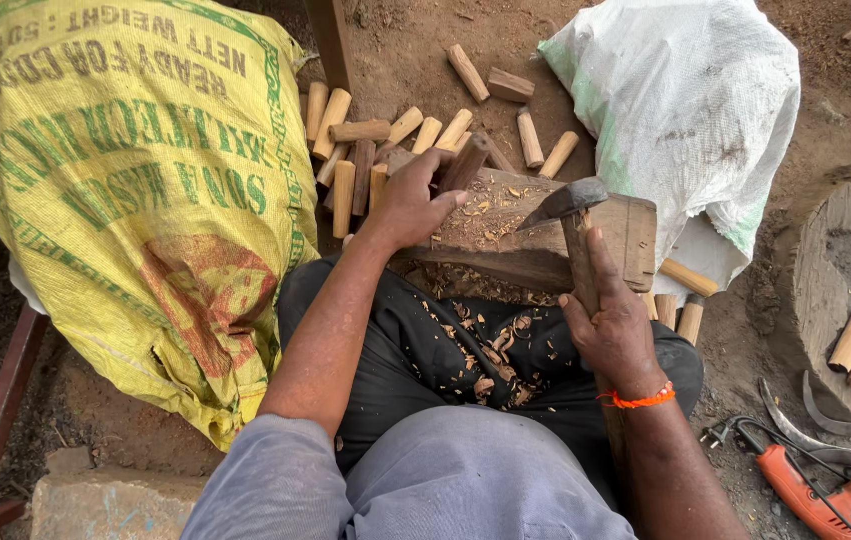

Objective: The person shapes small wooden cylinders using a hammer and a chisel against a wooden block. They pick up the wood pieces, position them on the block, and tap the chisel to remove shavings.

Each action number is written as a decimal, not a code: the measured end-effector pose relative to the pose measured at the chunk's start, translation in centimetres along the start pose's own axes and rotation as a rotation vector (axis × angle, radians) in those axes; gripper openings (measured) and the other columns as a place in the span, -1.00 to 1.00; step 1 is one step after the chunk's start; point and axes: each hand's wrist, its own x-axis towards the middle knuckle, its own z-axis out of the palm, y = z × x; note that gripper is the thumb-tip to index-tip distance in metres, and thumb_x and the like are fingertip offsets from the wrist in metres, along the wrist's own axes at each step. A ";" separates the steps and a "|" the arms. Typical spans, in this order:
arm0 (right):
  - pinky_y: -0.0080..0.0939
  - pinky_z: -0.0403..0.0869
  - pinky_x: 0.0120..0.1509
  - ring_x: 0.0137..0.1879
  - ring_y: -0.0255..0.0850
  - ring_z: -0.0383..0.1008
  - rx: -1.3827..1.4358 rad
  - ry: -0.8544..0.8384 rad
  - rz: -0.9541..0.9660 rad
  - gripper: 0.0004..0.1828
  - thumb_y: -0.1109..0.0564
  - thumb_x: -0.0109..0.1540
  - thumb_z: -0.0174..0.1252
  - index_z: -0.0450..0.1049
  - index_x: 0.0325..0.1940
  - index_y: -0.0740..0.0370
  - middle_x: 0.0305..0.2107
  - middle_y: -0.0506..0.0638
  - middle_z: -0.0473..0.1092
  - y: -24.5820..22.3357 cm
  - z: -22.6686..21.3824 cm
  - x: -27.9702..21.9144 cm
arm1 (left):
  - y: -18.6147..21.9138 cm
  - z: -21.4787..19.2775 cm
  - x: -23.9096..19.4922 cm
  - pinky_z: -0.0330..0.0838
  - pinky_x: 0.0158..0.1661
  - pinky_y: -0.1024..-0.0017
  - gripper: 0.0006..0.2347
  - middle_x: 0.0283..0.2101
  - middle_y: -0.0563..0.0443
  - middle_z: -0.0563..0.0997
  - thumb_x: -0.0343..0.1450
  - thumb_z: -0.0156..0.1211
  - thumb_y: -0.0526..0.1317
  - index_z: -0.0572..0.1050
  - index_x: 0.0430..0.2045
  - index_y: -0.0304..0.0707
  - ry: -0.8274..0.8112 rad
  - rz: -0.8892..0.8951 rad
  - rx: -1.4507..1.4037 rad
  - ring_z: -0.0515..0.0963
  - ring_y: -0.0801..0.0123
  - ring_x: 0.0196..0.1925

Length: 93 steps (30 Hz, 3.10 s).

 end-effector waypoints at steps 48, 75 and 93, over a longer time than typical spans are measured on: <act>-0.05 0.58 0.07 -0.10 0.00 0.62 0.066 -0.176 0.218 0.15 0.24 0.17 0.32 -0.21 0.67 -0.11 -0.26 0.22 0.55 1.1 -0.3 -0.7 | -5.9 3.2 2.1 0.73 0.00 0.26 -0.59 -0.10 -0.02 0.55 0.48 0.29 -0.08 0.38 0.17 -0.18 0.174 0.283 -0.789 0.67 0.33 -0.06; -0.16 0.29 0.46 0.47 -0.10 0.34 0.197 -0.413 -0.074 -0.05 0.37 0.21 0.28 0.00 0.63 0.25 0.39 0.23 0.31 -8.6 2.5 7.2 | -12.1 0.8 10.5 0.33 -0.47 0.48 -0.88 -0.57 0.20 0.35 0.24 0.22 -0.33 0.36 -0.59 -0.17 0.604 0.064 -0.719 0.32 0.56 -0.52; -0.16 0.32 0.46 0.47 -0.06 0.35 0.148 -0.441 -0.128 -0.10 0.38 0.21 0.19 0.02 0.60 0.21 0.36 0.22 0.33 -8.3 3.3 6.9 | -12.3 0.7 10.5 0.39 -0.45 0.47 -0.85 -0.55 0.18 0.35 0.24 0.26 -0.31 0.36 -0.58 -0.16 0.599 0.104 -0.620 0.35 0.57 -0.50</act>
